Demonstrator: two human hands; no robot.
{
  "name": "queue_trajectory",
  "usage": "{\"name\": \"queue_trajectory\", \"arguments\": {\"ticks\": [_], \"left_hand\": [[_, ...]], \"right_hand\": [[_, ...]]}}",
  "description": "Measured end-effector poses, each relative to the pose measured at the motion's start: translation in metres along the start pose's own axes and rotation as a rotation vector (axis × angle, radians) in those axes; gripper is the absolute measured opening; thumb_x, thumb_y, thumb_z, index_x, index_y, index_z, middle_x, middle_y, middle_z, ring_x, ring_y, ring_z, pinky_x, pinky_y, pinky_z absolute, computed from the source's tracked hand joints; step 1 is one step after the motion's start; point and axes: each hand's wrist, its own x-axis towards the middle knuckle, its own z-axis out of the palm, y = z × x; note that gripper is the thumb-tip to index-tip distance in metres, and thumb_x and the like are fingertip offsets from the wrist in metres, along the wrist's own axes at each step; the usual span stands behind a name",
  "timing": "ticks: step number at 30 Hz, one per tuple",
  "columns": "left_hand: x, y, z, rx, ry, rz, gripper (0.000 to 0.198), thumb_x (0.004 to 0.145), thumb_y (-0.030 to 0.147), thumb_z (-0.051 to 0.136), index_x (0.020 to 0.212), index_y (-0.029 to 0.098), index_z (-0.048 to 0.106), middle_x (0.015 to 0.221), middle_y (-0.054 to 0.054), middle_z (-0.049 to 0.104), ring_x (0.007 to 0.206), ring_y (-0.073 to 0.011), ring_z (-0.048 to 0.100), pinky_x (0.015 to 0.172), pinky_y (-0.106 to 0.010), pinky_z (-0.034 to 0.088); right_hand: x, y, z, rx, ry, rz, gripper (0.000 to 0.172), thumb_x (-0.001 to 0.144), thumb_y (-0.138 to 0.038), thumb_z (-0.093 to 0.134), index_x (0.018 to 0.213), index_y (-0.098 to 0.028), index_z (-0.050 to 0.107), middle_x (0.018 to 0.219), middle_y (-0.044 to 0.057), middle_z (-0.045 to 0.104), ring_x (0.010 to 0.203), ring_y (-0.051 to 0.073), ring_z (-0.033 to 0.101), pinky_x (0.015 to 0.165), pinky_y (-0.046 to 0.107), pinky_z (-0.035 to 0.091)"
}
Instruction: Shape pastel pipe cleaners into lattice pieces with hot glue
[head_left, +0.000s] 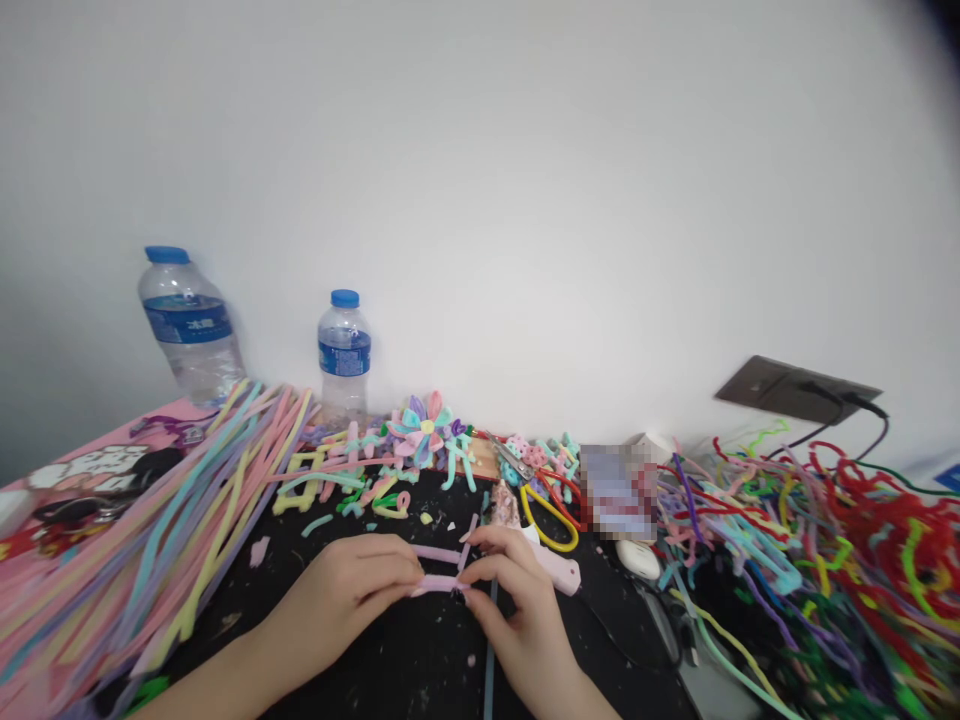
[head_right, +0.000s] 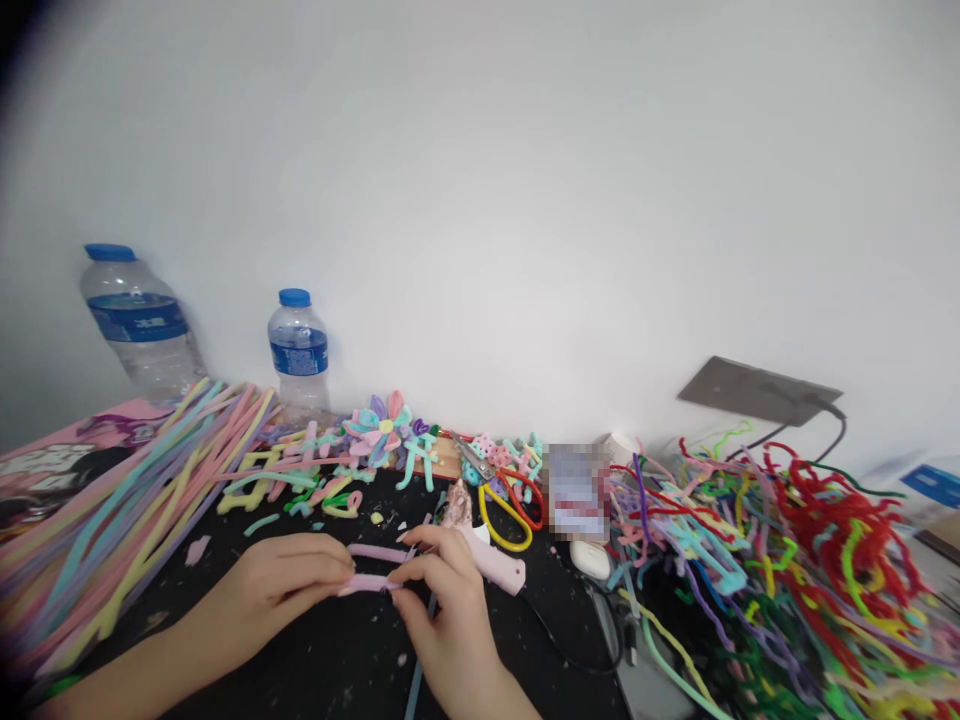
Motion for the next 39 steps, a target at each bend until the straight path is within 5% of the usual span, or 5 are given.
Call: {"name": "queue_trajectory", "arguments": {"ticks": [25, 33, 39], "left_hand": [[0.0006, 0.0003, 0.0008, 0.03, -0.031, 0.008, 0.021, 0.089, 0.018, 0.048, 0.08, 0.019, 0.067, 0.08, -0.003, 0.067, 0.075, -0.0144, 0.062, 0.069, -0.02, 0.044], [-0.0022, -0.003, 0.0061, -0.024, 0.05, 0.05, 0.02, 0.087, 0.013, 0.049, 0.078, 0.019, 0.066, 0.077, 0.0, 0.065, 0.073, -0.0117, 0.061, 0.068, -0.018, 0.043], [-0.0025, -0.0061, 0.0059, 0.026, 0.051, 0.086, 0.016, 0.087, 0.015, 0.052, 0.081, 0.02, 0.066, 0.08, 0.001, 0.067, 0.075, -0.0114, 0.062, 0.071, -0.017, 0.044]], "right_hand": [[0.0017, -0.0001, 0.0026, 0.074, 0.01, 0.05, 0.025, 0.07, 0.004, 0.058, 0.076, -0.019, 0.064, 0.104, 0.005, 0.059, 0.101, 0.019, 0.055, 0.088, 0.031, 0.042], [0.0007, -0.0005, 0.0023, 0.066, 0.001, 0.059, 0.025, 0.071, 0.004, 0.057, 0.076, -0.019, 0.063, 0.105, 0.005, 0.058, 0.102, 0.019, 0.054, 0.09, 0.03, 0.041], [0.0012, 0.0036, 0.0024, 0.019, -0.023, -0.011, 0.037, 0.068, 0.004, 0.061, 0.095, -0.021, 0.062, 0.111, 0.007, 0.055, 0.107, 0.02, 0.051, 0.094, 0.032, 0.039]]}}
